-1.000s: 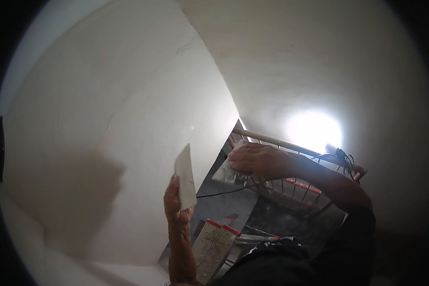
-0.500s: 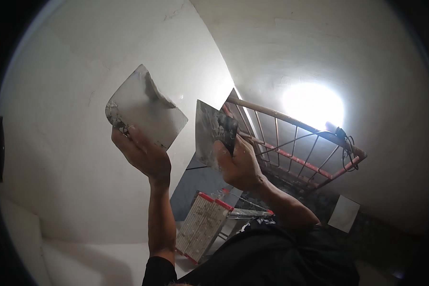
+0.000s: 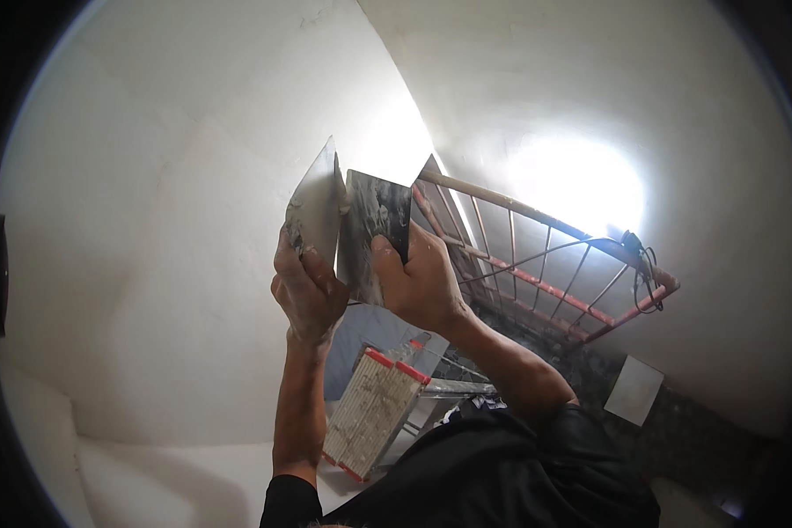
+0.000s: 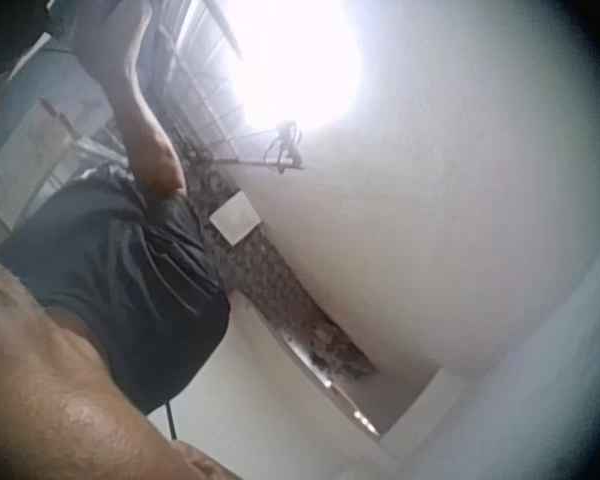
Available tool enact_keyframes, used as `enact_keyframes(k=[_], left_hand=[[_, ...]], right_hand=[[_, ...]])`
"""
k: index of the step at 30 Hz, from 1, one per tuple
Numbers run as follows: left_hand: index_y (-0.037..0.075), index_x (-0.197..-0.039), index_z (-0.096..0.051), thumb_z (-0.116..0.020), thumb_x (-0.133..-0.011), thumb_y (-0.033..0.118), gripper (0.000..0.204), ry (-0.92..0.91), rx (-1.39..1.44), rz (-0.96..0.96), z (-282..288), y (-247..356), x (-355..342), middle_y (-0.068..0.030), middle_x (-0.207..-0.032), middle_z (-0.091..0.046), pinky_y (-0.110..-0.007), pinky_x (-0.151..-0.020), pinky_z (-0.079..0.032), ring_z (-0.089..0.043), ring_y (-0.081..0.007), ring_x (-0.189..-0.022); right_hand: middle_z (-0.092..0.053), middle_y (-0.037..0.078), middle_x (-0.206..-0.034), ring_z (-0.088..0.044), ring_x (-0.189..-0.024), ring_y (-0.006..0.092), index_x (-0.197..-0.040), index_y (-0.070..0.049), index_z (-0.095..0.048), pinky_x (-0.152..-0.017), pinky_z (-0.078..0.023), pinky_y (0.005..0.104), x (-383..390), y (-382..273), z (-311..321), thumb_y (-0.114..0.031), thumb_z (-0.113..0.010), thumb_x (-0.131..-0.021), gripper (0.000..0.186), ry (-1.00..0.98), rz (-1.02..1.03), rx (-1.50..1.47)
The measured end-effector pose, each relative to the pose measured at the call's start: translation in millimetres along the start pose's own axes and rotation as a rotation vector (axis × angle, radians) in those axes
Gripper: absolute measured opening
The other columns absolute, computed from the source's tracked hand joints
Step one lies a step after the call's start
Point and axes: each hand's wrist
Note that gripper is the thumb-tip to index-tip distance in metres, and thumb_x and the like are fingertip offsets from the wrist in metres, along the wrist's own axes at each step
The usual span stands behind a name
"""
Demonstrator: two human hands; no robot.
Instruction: The person applies plaster to the wall and ceiling joint using putty knives, smooths it across the surface, and then climbs down a stepladder while holding the tools.
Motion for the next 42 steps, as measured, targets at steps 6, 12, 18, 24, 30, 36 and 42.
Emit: enact_keyframes(k=[6, 12, 18, 24, 30, 36, 42], left_hand=[[-0.009, -0.132, -0.042, -0.063, -0.077, -0.008, 0.059, -0.092, -0.027, 0.056, -0.8, 0.8, 9.4, -0.0132, -0.087, -0.067, -0.031, -0.052, -0.056, -0.067, -0.0196, -0.065], [-0.002, -0.139, -0.042, -0.066, -0.072, -0.01, 0.071, -0.23, 0.023, 0.261, 7.4, 7.2, 21.5, -0.0058, -0.068, -0.06, -0.029, -0.051, -0.053, -0.064, -0.0188, -0.06], [-0.001, -0.135, -0.041, -0.043, -0.098, 0.001, 0.037, -0.246, -0.001, 0.607, 16.4, 8.3, 52.9, -0.0196, -0.074, -0.065, -0.036, -0.053, -0.053, -0.068, -0.0351, -0.062], [-0.004, -0.122, -0.047, -0.041, -0.102, 0.012, 0.026, -0.228, 0.19, 1.008, 24.9, 27.9, 102.9, -0.0248, -0.081, -0.06, -0.038, -0.054, -0.045, -0.062, -0.0395, -0.064], [-0.007, -0.114, -0.049, -0.039, -0.102, 0.016, 0.028, -0.2, 0.28, 1.202, 27.4, 42.0, 139.1, -0.0247, -0.083, -0.058, -0.042, -0.064, -0.044, -0.058, -0.0398, -0.074], [-0.007, -0.115, -0.05, -0.039, -0.102, 0.019, 0.031, -0.162, 0.323, 1.282, 24.4, 44.0, 167.2, -0.0245, -0.081, -0.057, -0.042, -0.063, -0.044, -0.057, -0.0385, -0.071], [-0.006, -0.113, -0.05, -0.039, -0.102, 0.019, 0.029, -0.102, 0.335, 1.335, 23.8, 44.1, 175.3, -0.0223, -0.079, -0.055, -0.041, -0.062, -0.043, -0.054, -0.0366, -0.069]], right_hand=[[-0.053, 0.0, -0.065, -0.046, -0.059, 0.0061, -0.094, 0.0, -0.058, -0.055, -0.04, 0.0273, -10.7, 12.1, -1.2, -0.012, -0.051, -0.094, 0.013, 0.018, -0.028, -0.037], [-0.055, 0.001, -0.068, -0.048, -0.063, 0.0073, -0.098, 0.0, -0.061, -0.058, -0.043, 0.0293, -24.4, 24.3, 3.4, -0.015, -0.053, -0.095, 0.017, 0.048, -0.032, -0.019], [-0.06, 0.003, -0.077, -0.052, -0.073, 0.0078, -0.101, 0.001, -0.064, -0.066, -0.044, 0.0289, -93.1, 19.7, 13.4, -0.018, -0.059, -0.092, 0.022, 0.077, -0.053, -0.315], [-0.06, 0.001, -0.08, -0.051, -0.067, 0.009, -0.096, 0.0, -0.064, -0.061, -0.043, 0.029, -270.4, -27.4, 37.2, -0.019, -0.056, -0.095, 0.021, 0.133, 0.188, 0.253], [-0.061, 0.008, -0.074, -0.056, -0.064, 0.0164, -0.093, 0.0, -0.063, -0.06, -0.044, 0.0363, -426.7, -61.5, 29.7, -0.024, -0.052, -0.093, 0.026, 0.252, 0.491, 0.677], [-0.068, 0.021, -0.089, -0.066, -0.082, 0.0283, -0.105, 0.0, -0.064, -0.075, -0.05, 0.0417, -469.1, -61.8, 16.1, -0.027, -0.049, -0.091, 0.035, 0.299, 0.477, 0.826], [-0.065, 0.027, -0.108, -0.062, -0.106, 0.042, -0.108, 0.004, -0.062, -0.095, -0.047, 0.0448, -465.8, -52.0, -7.2, -0.023, -0.049, -0.088, 0.036, 0.32, 0.431, 0.931]])
Point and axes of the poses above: each hand's wrist, its own x-axis away from the middle knuckle, its own z-axis out of the back of the hand, y = z × x
